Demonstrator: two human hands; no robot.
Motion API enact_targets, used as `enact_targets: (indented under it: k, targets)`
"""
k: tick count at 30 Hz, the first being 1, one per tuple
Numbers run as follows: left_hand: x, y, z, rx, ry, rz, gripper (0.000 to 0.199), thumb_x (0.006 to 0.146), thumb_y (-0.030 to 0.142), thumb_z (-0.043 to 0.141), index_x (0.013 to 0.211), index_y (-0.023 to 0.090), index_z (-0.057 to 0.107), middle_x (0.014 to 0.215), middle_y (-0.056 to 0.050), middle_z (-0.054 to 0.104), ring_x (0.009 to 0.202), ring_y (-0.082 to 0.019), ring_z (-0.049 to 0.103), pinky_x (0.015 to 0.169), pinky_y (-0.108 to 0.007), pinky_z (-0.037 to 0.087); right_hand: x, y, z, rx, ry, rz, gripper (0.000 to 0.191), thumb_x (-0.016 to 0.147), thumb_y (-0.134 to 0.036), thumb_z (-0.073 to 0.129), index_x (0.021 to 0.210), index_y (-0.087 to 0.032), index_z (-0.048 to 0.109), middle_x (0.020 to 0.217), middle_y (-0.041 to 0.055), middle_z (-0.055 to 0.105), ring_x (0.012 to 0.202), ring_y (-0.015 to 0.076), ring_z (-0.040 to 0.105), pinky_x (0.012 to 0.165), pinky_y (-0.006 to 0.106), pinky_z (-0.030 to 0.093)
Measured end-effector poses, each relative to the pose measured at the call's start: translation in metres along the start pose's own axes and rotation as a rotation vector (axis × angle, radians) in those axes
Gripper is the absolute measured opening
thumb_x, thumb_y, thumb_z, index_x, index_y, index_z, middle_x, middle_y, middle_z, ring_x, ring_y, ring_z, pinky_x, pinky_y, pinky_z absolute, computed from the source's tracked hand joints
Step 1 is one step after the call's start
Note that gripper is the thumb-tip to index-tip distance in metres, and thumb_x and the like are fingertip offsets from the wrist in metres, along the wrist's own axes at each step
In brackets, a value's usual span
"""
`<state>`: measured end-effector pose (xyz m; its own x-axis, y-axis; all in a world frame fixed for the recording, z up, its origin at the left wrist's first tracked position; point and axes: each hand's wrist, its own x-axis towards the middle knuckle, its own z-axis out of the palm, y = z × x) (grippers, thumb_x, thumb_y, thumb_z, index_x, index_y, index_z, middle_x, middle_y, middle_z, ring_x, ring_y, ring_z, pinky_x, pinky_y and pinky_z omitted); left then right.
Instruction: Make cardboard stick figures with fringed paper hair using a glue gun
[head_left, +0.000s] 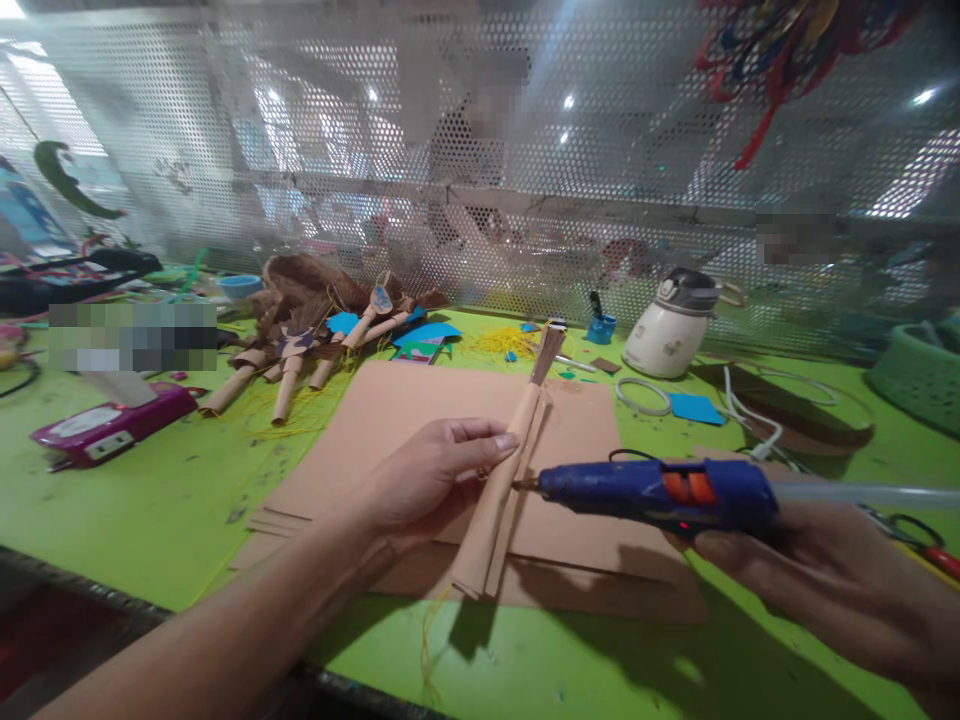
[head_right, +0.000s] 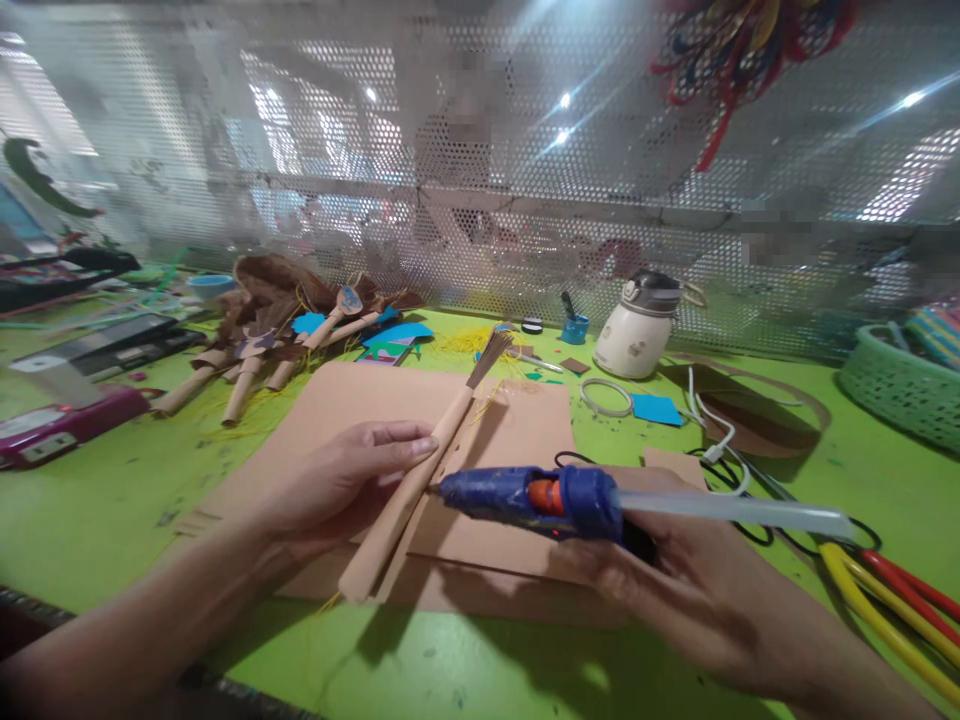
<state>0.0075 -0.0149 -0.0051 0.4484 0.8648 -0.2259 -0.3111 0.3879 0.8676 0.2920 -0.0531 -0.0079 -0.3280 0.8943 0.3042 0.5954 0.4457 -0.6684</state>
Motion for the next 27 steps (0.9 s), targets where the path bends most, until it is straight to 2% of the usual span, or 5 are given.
enact_targets:
  k: [4, 13, 20, 23, 27]
  targets:
    - [0.0, 0.0, 0.0, 0.025, 0.001, 0.013, 0.019, 0.072, 0.02, 0.069, 0.087, 0.01, 0.068, 0.079, -0.008, 0.068, 0.071, -0.015, 0.062, 0.074, -0.028, 0.047, -0.001, -0.004, -0.002, -0.029, -0.169, -0.035, 0.028, 0.068, -0.037, 0.066, 0.094, -0.029, 0.073, 0.077, 0.0006, 0.073, 0.073, 0.0273, 0.069, 0.07, 0.033, 0.058]
    - [0.0, 0.002, 0.003, 0.004, 0.034, -0.011, 0.014, 0.07, 0.018, 0.07, 0.082, 0.01, 0.068, 0.074, -0.005, 0.066, 0.066, -0.013, 0.06, 0.073, -0.027, 0.047, 0.0, -0.005, -0.001, -0.147, -0.175, -0.036, 0.034, 0.078, -0.041, 0.055, 0.104, -0.026, 0.07, 0.088, 0.0035, 0.073, 0.077, 0.0297, 0.069, 0.068, 0.038, 0.058]
    - [0.001, 0.001, 0.002, 0.012, 0.052, -0.002, 0.013, 0.072, 0.016, 0.069, 0.082, 0.009, 0.067, 0.075, -0.008, 0.066, 0.071, -0.016, 0.063, 0.072, -0.027, 0.048, -0.003, -0.013, -0.002, -0.065, -0.326, -0.09, 0.032, 0.083, -0.038, 0.049, 0.107, -0.03, 0.069, 0.086, 0.0013, 0.073, 0.078, 0.0265, 0.069, 0.074, 0.033, 0.058]
    - [0.001, 0.002, 0.003, 0.012, 0.05, -0.008, 0.014, 0.07, 0.016, 0.07, 0.082, 0.009, 0.067, 0.074, -0.007, 0.066, 0.068, -0.015, 0.062, 0.071, -0.027, 0.048, -0.001, -0.013, -0.001, -0.057, -0.317, -0.089, 0.03, 0.08, -0.038, 0.053, 0.104, -0.029, 0.07, 0.084, 0.0004, 0.073, 0.076, 0.0261, 0.069, 0.073, 0.032, 0.058]
    - [0.0, 0.002, 0.005, 0.003, 0.046, -0.014, 0.012, 0.071, 0.016, 0.069, 0.082, 0.01, 0.068, 0.072, -0.006, 0.067, 0.066, -0.014, 0.062, 0.07, -0.026, 0.049, 0.001, -0.006, -0.001, -0.099, -0.201, -0.065, 0.03, 0.078, -0.04, 0.056, 0.102, -0.027, 0.07, 0.071, 0.0003, 0.073, 0.063, 0.0245, 0.069, 0.067, 0.031, 0.058]
